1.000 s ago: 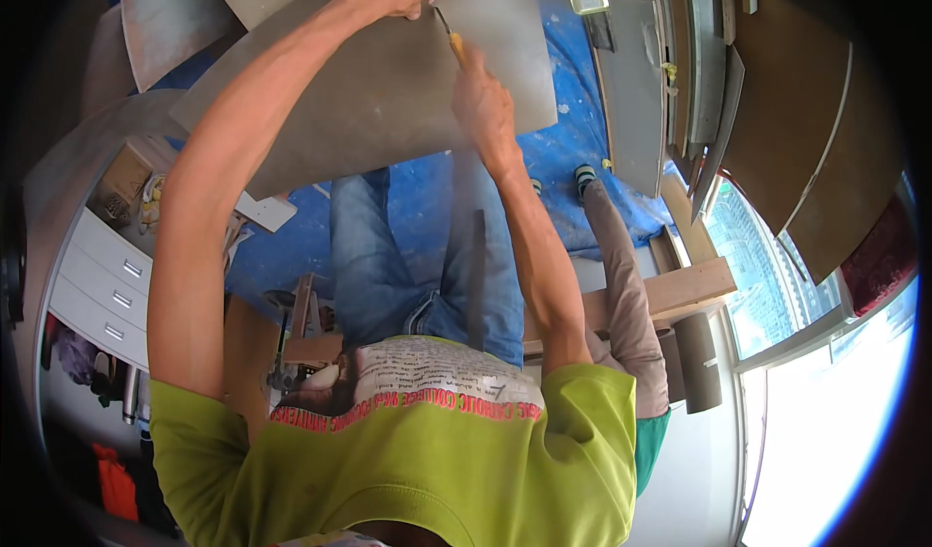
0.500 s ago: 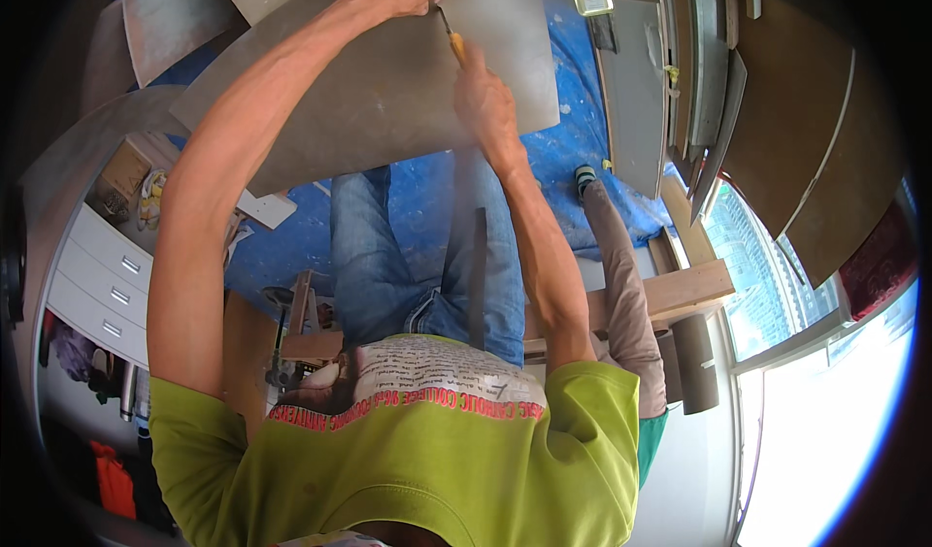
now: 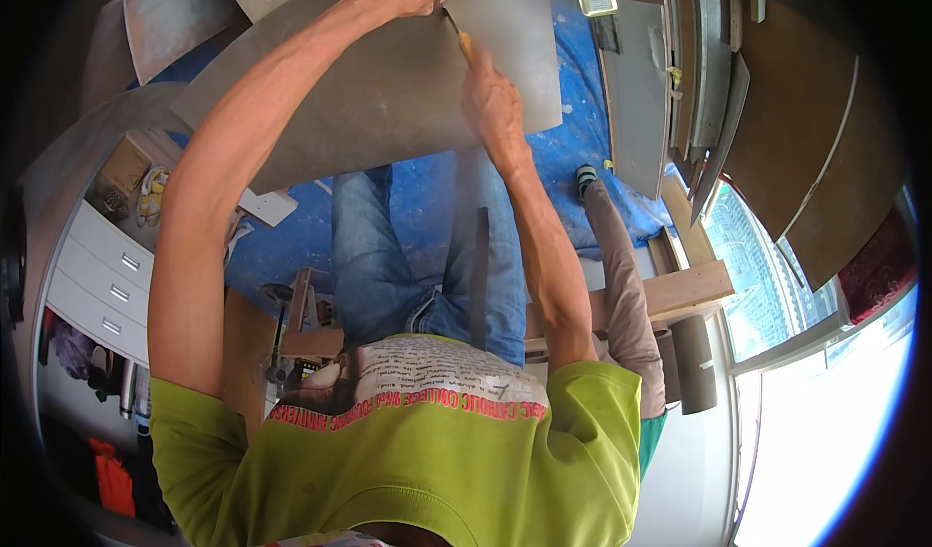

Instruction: The person measures a large sheet of plywood with a tape measure, marks it with a pencil, and then uses a utility knife to cut along the marked line. The person works on a blue tarp-covered floor in a room with large windows.

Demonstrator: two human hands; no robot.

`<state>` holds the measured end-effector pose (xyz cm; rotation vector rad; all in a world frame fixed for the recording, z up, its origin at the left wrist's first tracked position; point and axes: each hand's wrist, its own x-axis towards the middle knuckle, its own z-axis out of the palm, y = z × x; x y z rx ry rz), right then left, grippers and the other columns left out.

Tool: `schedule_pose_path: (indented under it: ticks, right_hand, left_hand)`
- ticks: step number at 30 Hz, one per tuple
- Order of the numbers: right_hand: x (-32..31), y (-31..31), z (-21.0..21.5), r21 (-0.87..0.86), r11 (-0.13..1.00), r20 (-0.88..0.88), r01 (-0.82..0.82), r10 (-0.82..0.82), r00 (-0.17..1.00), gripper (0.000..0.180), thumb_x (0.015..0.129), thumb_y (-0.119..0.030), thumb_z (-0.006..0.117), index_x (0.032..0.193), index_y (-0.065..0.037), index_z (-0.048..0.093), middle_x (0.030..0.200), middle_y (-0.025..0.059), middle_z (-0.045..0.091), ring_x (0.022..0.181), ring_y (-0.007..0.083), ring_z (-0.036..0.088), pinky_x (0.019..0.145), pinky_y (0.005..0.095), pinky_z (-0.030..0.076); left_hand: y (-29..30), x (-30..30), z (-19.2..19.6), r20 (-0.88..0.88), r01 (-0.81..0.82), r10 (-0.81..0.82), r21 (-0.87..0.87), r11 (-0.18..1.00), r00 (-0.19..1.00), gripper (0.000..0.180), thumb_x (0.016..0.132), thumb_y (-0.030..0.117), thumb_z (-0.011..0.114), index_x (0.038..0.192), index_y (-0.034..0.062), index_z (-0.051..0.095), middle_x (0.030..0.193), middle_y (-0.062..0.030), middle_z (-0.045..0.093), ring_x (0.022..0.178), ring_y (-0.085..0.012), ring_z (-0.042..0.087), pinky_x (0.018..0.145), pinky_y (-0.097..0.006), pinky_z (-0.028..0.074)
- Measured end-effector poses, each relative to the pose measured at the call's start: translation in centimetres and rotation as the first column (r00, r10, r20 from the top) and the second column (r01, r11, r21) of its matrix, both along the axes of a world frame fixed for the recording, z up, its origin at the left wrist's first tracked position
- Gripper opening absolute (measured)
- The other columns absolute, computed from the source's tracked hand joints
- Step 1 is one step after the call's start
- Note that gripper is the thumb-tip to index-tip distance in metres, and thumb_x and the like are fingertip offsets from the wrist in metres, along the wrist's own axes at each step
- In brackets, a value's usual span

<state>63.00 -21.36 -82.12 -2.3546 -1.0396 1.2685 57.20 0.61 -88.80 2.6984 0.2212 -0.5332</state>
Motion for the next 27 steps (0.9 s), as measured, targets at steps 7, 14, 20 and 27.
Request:
schedule_pose_path:
  ticks: [7, 14, 20, 27]
  right_hand:
    - [-1.0, -0.2, -0.8, 0.017, 1.0, 0.08, -0.005, 0.004, 0.997, 0.04, 0.097, -0.01, 0.044, 0.137, -0.014, 0.04, 0.086, 0.0274, 0.068, 0.078, 0.0502, 0.065, 0.071, 0.059, 0.05]
    - [-0.9, 0.5, -2.0, -0.023, 0.999, 0.032, -0.031, 0.031, 0.999, 0.037, 0.098, -0.01, 0.049, 0.133, -0.008, 0.04, 0.088, 0.0306, 0.067, 0.083, 0.0505, 0.064, 0.073, 0.0598, 0.048]
    - [-0.3, 0.3, 0.4, 0.022, 0.998, 0.023, -0.054, 0.054, 0.998, 0.034, 0.097, -0.01, 0.047, 0.131, -0.007, 0.041, 0.089, 0.0315, 0.067, 0.084, 0.052, 0.064, 0.076, 0.0608, 0.048]
    - [1.3, 0.7, 5.0, -0.197, 0.969, 0.01, -0.151, 0.156, 0.988, 0.039, 0.097, -0.009, 0.05, 0.134, -0.008, 0.039, 0.087, 0.0325, 0.067, 0.083, 0.052, 0.064, 0.076, 0.0616, 0.048]
  left_hand:
    - [-0.2, -0.7, 0.6, 0.117, -0.012, 0.012, 0.0, 1.0, 0.993, 0.011, 0.074, 0.008, 0.067, 0.069, 0.0092, 0.076, 0.074, -0.0143, 0.072, 0.085, -0.0313, 0.07, 0.09, -0.05, 0.045]
    - [-1.0, -0.9, 0.7, 0.101, -0.006, 0.005, 0.008, 1.0, 0.995, 0.011, 0.075, 0.01, 0.066, 0.07, 0.0094, 0.076, 0.077, -0.0134, 0.072, 0.088, -0.0299, 0.069, 0.092, -0.049, 0.045]
    - [-1.0, -0.1, -0.3, 0.073, -0.04, 0.039, 0.0, 0.999, 0.997, 0.01, 0.073, 0.011, 0.067, 0.068, 0.0098, 0.076, 0.077, -0.0132, 0.073, 0.086, -0.0291, 0.07, 0.091, -0.046, 0.047]
    - [-0.7, -0.7, -2.6, 0.064, -0.072, 0.068, 0.07, 0.995, 0.996, 0.01, 0.074, 0.01, 0.068, 0.074, 0.0092, 0.077, 0.082, -0.0124, 0.075, 0.088, -0.0276, 0.072, 0.097, -0.046, 0.045]
